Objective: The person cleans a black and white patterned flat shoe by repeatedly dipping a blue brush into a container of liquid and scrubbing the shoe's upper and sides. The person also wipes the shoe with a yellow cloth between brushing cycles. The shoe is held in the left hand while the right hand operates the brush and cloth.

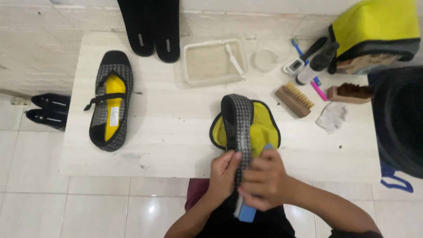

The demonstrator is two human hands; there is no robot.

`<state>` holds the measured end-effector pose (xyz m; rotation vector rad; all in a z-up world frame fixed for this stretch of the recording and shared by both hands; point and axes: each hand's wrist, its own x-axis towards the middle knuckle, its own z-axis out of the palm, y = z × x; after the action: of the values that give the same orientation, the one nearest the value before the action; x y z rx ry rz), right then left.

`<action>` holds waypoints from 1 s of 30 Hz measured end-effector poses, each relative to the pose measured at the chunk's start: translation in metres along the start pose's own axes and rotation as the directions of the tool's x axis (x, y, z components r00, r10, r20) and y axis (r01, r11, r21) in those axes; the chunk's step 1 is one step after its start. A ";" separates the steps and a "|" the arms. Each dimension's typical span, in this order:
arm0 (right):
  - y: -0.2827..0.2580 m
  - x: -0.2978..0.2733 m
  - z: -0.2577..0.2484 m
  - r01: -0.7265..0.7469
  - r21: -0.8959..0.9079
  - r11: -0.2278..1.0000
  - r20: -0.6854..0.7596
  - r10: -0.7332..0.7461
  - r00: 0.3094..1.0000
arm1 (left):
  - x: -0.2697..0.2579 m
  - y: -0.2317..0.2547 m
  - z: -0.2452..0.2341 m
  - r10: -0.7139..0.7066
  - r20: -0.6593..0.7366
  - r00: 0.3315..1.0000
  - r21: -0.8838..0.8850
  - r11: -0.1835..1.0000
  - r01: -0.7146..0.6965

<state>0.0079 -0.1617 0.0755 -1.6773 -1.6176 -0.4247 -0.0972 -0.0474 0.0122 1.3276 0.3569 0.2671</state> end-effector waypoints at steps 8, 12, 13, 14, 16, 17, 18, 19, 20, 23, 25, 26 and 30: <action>-0.021 0.010 -0.002 0.131 0.041 0.991 0.057 -0.133 0.989 | 0.000 0.002 0.000 -0.011 0.003 1.000 -0.030 0.999 0.011; 0.023 0.001 0.003 0.016 -0.012 1.000 -0.144 -0.018 0.989 | -0.004 -0.003 -0.003 -0.013 -0.004 1.000 -0.007 1.000 0.013; 0.030 0.001 0.000 -0.101 -0.072 0.992 -0.125 0.091 0.988 | -0.003 -0.004 -0.002 0.001 -0.001 1.000 -0.002 1.000 -0.001; 0.037 0.001 -0.003 -0.215 -0.133 0.968 -0.113 0.200 0.973 | -0.002 -0.005 -0.002 0.015 0.002 1.000 0.004 1.000 -0.015; 0.001 0.009 -0.003 -0.024 -0.016 1.000 -0.006 0.024 1.000 | 0.003 0.002 -0.001 0.001 0.006 1.000 -0.022 1.000 -0.001; -0.020 0.009 0.000 0.137 0.128 0.982 0.082 -0.148 0.986 | 0.001 0.004 -0.003 -0.035 0.011 0.999 -0.045 0.998 0.035; 0.005 -0.002 0.007 0.131 0.134 0.982 0.081 -0.142 0.986 | 0.003 -0.001 -0.004 -0.043 0.008 0.999 -0.042 0.998 0.043; 0.029 -0.015 0.015 0.081 0.018 0.997 -0.028 -0.081 0.996 | 0.004 -0.005 -0.006 -0.047 0.014 0.999 -0.060 0.997 0.048; 0.051 -0.028 0.022 0.014 -0.092 0.996 -0.141 -0.027 0.990 | 0.003 -0.008 -0.008 -0.051 0.020 0.998 -0.079 0.996 0.053; 0.028 0.008 -0.005 -0.105 -0.088 0.991 -0.047 0.102 0.994 | -0.002 -0.002 -0.002 -0.057 0.011 0.998 -0.009 0.998 0.057; 0.000 0.014 -0.003 0.039 -0.002 0.999 0.033 -0.038 0.999 | 0.002 0.007 -0.001 -0.040 0.027 0.999 0.002 0.999 0.040; -0.017 0.014 -0.001 0.163 0.104 0.981 0.102 -0.173 0.980 | 0.001 0.010 -0.001 -0.038 0.040 0.998 0.015 0.999 0.037; 0.031 0.022 -0.008 -0.067 -0.157 0.985 0.013 0.070 0.997 | -0.003 0.010 -0.001 -0.010 0.087 0.996 -0.074 0.997 0.017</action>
<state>0.0424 -0.1494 0.0869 -1.8527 -1.5690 -0.5153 -0.0997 -0.0457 0.0216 1.2582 0.2807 0.2091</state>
